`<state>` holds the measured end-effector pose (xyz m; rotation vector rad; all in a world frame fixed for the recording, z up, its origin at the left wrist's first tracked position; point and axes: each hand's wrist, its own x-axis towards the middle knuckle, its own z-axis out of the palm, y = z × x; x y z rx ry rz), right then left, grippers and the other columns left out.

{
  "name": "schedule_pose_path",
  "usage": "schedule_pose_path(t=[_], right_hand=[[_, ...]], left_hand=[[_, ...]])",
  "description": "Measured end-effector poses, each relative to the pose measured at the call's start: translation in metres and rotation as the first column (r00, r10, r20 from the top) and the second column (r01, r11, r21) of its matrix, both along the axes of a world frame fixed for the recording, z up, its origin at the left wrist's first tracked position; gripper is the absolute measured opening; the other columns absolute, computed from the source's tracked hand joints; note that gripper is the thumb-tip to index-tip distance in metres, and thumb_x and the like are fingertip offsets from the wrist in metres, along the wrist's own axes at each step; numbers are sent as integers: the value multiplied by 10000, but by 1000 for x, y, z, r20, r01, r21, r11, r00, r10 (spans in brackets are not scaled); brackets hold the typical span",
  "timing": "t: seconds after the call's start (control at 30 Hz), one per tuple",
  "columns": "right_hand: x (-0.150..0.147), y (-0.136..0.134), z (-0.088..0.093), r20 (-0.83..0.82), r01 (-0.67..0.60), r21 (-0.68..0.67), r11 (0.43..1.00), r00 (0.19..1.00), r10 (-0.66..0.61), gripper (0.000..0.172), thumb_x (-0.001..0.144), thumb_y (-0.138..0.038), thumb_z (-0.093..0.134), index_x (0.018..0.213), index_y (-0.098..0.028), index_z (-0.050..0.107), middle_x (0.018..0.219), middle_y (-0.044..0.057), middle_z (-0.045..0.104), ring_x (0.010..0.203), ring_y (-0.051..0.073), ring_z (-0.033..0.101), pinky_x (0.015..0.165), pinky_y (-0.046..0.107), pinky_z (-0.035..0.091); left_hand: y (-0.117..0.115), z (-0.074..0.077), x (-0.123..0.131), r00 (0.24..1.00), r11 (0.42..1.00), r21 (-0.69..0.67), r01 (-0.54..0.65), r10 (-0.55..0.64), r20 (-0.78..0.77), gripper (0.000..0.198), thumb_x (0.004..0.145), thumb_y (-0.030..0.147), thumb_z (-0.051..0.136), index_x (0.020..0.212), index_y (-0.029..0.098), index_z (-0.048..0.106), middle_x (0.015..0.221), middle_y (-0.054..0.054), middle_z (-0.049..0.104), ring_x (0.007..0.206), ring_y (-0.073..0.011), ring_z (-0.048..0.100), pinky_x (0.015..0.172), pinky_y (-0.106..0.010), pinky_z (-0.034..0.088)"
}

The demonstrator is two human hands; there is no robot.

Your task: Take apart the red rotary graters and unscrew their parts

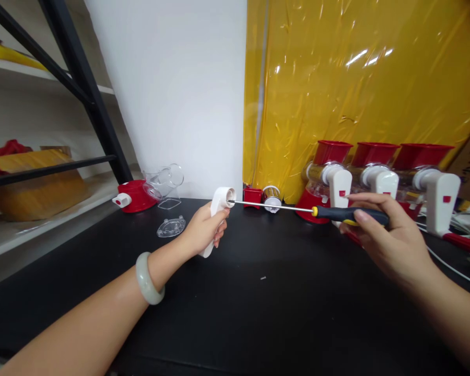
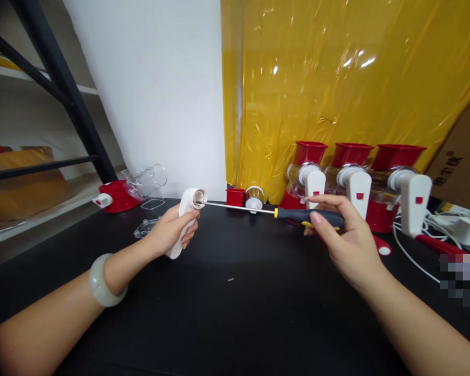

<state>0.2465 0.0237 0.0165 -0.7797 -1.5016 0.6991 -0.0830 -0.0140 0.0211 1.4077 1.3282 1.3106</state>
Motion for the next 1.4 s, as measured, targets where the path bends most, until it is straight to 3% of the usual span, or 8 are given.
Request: schedule_pose_path(t=[0.1,0.17,0.33,0.53,0.63,0.83,1.03,1.4], right_hand=[[-4,1,3,-207,-220,-64,973,957,202,564,662,-284,833,1163,-363,587,1041,-12,644,877,163,674,792,296,569],[-5,2,4,-252,-283,-84,955,934,254,528,701,-350,800,1182,-344,582,1017,11,665,864,181,676,760,308,572],[-4,7,0,-88,-97,-175,980,993,82,304,844,-511,644,946,-229,690,627,7,611,493,117,538,460,218,444],[-7,5,3,-330,-210,-145,967,932,153,376,619,-297,862,940,-299,666,919,-13,661,793,136,657,749,256,570],[-7,4,4,-320,-243,-92,966,925,203,384,650,-291,841,996,-310,675,1021,4,651,910,162,661,792,289,576],[-6,9,1,-121,-12,-141,990,993,-6,326,780,-501,722,985,-250,686,676,26,655,548,156,600,498,266,475],[-13,10,1,-292,-79,-95,992,955,49,281,736,-448,776,840,-217,655,668,10,652,540,117,558,514,237,435],[-13,9,8,-416,63,-76,995,905,-89,245,689,-336,801,739,-196,607,624,-16,618,431,94,523,363,188,394]], left_hand=[[1,-1,0,1000,1000,3,5,-5,-3,157,868,307,528,818,223,406,527,87,411,373,-80,374,317,-196,372],[1,-1,0,1000,1000,0,6,-6,-7,149,868,303,525,827,222,407,523,89,405,374,-81,372,317,-197,373],[0,0,1,1000,1000,3,8,-8,-16,138,876,293,507,830,221,399,521,89,398,378,-79,372,323,-196,373],[0,-2,0,999,1000,-16,9,-10,-32,123,881,289,504,846,219,409,526,85,417,385,-79,377,326,-195,370],[1,-3,-1,999,1000,-20,5,-5,-34,124,885,290,495,838,222,403,521,86,416,382,-78,369,324,-196,367],[1,-4,0,998,1000,-13,11,-12,-56,134,883,303,507,841,222,410,522,89,415,383,-79,374,326,-199,368],[1,-5,1,998,999,-28,41,-42,-52,159,879,323,525,840,219,411,528,90,428,373,-73,382,330,-199,364],[0,1,2,987,999,23,-35,38,-156,186,784,243,634,831,196,460,510,81,499,382,-87,483,361,-205,431]])
